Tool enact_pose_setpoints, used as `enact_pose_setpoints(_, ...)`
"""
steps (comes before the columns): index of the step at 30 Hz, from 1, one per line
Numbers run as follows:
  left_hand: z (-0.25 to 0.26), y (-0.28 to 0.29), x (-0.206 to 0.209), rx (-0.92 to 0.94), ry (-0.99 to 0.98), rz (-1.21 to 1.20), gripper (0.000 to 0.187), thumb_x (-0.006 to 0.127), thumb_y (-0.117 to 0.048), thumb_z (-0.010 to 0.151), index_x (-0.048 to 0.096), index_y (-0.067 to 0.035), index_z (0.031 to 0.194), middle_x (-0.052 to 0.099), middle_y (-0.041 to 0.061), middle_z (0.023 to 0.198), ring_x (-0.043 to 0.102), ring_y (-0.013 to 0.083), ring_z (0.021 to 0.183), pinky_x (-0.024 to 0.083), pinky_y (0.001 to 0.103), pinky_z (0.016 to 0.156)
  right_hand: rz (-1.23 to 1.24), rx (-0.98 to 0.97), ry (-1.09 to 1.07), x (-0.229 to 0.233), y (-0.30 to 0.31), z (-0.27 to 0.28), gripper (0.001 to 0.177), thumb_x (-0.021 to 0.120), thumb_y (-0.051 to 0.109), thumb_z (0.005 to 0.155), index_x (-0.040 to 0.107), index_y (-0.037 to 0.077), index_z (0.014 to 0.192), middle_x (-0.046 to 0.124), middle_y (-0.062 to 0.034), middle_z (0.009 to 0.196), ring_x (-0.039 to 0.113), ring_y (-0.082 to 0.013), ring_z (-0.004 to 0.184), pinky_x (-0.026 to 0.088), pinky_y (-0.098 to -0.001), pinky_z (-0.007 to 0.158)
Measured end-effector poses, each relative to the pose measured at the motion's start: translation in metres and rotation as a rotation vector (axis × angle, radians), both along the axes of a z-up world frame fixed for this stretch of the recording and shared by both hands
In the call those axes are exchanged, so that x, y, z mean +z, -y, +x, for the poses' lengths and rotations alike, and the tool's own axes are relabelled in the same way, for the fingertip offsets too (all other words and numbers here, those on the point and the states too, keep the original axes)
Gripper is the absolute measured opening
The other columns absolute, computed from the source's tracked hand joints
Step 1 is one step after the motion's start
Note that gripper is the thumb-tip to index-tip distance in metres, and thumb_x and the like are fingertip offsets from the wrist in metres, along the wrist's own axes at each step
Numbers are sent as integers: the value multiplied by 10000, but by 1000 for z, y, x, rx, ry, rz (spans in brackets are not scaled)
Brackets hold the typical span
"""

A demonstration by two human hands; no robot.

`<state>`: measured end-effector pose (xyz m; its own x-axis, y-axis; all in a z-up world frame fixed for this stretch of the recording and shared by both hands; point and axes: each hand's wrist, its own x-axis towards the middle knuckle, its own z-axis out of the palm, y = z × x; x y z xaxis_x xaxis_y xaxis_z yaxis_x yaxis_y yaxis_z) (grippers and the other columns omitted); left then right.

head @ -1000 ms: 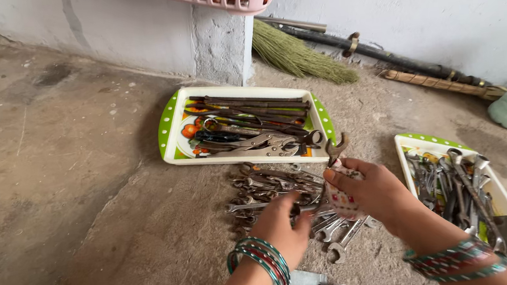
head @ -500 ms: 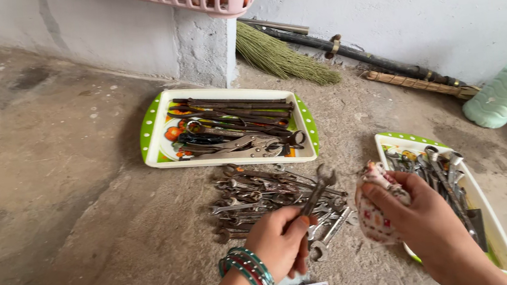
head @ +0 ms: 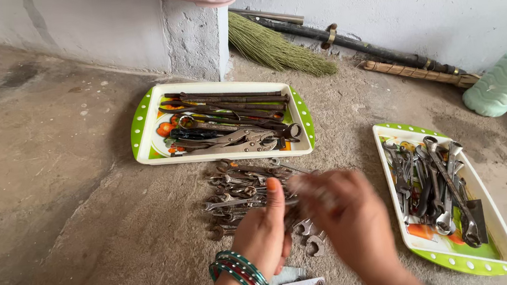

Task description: The person wipes various metal wrenches and tools with a cloth and organizes them onto trays while sitting on the floor.

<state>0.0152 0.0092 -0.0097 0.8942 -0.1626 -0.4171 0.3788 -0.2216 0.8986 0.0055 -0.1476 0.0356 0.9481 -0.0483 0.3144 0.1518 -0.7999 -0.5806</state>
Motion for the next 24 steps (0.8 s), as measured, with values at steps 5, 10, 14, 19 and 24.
enact_pose_setpoints(5, -2, 7, -7, -54, 116, 99, 945, 13, -882, 802, 446, -126, 437, 468, 6, 393, 543, 156, 354, 503, 320, 440, 21, -153, -72, 3, 10, 8, 329, 774, 254, 870, 758, 242, 1199, 681, -88, 1047, 744, -239, 767, 603, -368, 677)
enact_pose_setpoints(10, 4, 0, -12, 40, 98, 174, 1031, -12, -895, 780, 488, -68, 421, 444, 42, 370, 526, 184, 364, 419, 332, 411, 84, 56, -9, -10, -21, -19, 391, 784, 238, 783, 752, 217, 1172, 697, -78, 1087, 749, -229, 685, 607, -357, 635)
enact_pose_setpoints(14, -1, 0, -5, 33, -37, -10, 767, 27, -876, 796, 494, -310, 573, 487, 0, 423, 545, 154, 397, 452, 325, 410, 39, -9, 7, -7, -5, 0, 354, 774, 261, 817, 766, 227, 1169, 685, -85, 1038, 746, -208, 717, 625, -346, 629)
enact_pose_setpoints(19, -3, 6, -9, 18, 18, 25, 1024, 17, -901, 813, 693, -135, 727, 518, 17, 429, 557, 141, 400, 474, 310, 440, -4, -108, -28, 0, 6, 6, 340, 767, 239, 847, 743, 220, 1186, 682, -91, 1016, 732, -224, 753, 612, -357, 670)
enact_pose_setpoints(24, 7, -8, -10, 63, -16, 187, 1175, -15, -898, 800, 602, 89, 641, 473, 61, 412, 549, 185, 414, 442, 384, 469, 22, 105, 147, -14, -25, -17, 331, 777, 213, 822, 750, 168, 1149, 681, -116, 1025, 709, -249, 812, 593, -381, 676)
